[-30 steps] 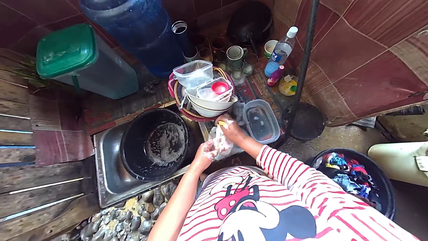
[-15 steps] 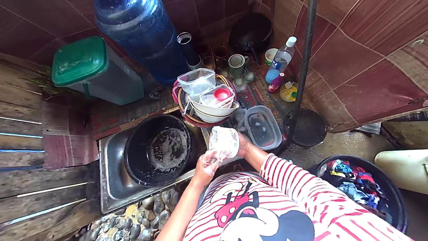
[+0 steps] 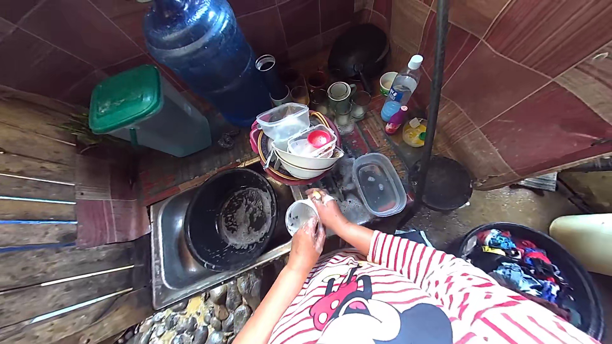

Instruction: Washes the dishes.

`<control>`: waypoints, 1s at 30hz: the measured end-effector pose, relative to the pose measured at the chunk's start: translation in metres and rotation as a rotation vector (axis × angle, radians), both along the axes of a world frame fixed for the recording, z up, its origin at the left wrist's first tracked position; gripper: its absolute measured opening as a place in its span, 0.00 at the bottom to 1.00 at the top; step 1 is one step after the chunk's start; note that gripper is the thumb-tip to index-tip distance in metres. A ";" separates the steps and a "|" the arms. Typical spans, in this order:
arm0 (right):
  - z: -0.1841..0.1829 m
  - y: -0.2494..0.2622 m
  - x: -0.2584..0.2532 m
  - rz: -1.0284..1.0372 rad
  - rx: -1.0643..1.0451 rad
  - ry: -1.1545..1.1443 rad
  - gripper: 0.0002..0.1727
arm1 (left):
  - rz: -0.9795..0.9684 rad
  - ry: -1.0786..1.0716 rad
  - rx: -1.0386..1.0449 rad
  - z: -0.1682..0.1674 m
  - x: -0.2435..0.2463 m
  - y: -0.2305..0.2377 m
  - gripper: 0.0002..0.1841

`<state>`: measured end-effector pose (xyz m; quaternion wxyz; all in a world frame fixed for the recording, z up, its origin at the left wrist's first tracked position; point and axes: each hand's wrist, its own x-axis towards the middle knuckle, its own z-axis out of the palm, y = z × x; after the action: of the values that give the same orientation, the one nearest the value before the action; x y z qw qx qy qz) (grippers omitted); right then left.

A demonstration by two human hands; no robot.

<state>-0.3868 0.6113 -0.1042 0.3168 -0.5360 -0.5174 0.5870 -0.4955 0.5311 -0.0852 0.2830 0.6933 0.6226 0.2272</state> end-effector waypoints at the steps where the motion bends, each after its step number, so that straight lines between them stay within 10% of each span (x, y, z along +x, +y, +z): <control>1: 0.000 0.008 0.008 0.016 -0.097 0.075 0.20 | -0.055 -0.059 -0.024 0.006 -0.004 -0.001 0.15; 6: -0.011 0.008 0.048 0.039 -0.540 0.855 0.22 | -0.211 -0.200 0.258 0.005 0.001 -0.003 0.13; 12: -0.003 -0.011 0.071 -0.384 -0.623 0.944 0.29 | -0.359 -0.113 0.350 -0.003 0.021 0.034 0.09; 20: 0.002 0.032 0.158 -0.628 -0.184 0.415 0.21 | -0.605 -0.016 0.281 0.016 0.085 0.114 0.09; 30: -0.041 0.032 0.185 -0.015 -0.217 -0.661 0.30 | -0.246 0.547 -0.149 -0.017 0.201 0.278 0.22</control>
<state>-0.2014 0.6438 -0.1456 0.0777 -0.7315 -0.5228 0.4309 -0.2941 0.8095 -0.1019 0.1805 0.7763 0.6018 -0.0503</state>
